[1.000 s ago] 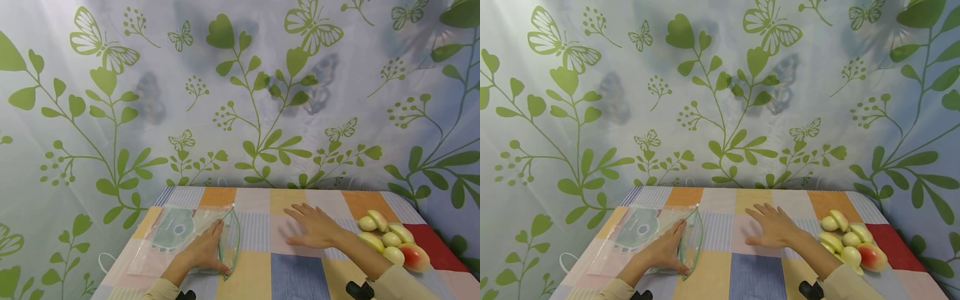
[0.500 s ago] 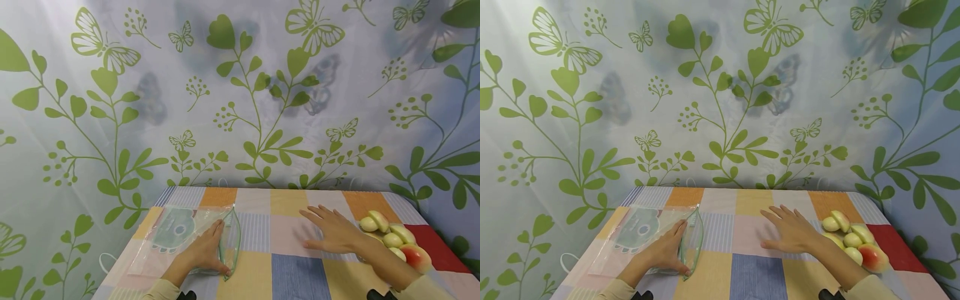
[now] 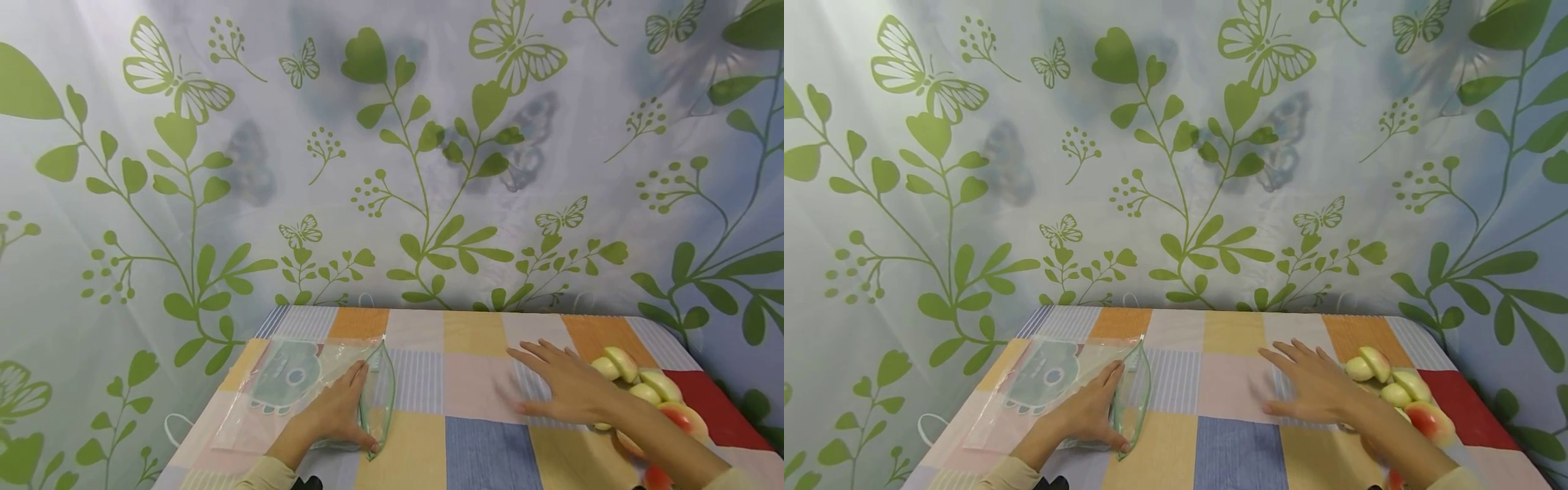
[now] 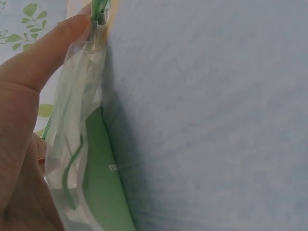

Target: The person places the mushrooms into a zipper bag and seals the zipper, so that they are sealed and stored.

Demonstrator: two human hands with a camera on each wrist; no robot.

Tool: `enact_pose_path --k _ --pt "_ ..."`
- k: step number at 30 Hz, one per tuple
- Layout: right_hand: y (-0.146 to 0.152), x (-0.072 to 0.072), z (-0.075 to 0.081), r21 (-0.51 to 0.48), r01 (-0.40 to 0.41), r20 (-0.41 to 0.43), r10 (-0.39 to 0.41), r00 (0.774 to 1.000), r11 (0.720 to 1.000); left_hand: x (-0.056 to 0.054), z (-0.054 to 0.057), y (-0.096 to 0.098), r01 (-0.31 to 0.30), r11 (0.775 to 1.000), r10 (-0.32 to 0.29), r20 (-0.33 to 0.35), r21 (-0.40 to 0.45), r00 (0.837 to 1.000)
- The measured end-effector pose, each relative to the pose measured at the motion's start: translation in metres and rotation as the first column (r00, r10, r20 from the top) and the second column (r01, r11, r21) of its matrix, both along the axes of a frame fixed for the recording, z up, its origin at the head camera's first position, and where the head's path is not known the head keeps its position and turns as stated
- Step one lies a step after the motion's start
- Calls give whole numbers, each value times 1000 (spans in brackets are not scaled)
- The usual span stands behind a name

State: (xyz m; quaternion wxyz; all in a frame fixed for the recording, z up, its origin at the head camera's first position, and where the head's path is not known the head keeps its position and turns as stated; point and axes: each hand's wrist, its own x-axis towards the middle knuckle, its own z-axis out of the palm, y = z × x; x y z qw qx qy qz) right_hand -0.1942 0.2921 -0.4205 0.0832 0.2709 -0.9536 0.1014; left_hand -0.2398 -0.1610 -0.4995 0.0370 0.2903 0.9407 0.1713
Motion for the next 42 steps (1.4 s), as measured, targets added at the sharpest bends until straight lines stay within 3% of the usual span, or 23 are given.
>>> enact_pose_path --k 15,22,30,37,42 --pt "28 14 -1 -47 -39 -71 36 997 998 1 1 -1 -5 1000 5 38 -7 999" --pt "50 26 2 -54 36 -14 -36 999 998 1 -3 -2 -9 1000 9 61 1 998" --pt "74 43 -2 -130 76 41 -71 997 989 -2 1 -1 -3 1000 2 44 10 999" --pt "93 57 -10 -81 130 76 -124 989 988 -2 1 -2 -3 1000 2 44 7 999" --pt "107 64 -17 -26 178 197 -170 966 984 -2 -1 -2 -4 1000 5 39 -5 999"
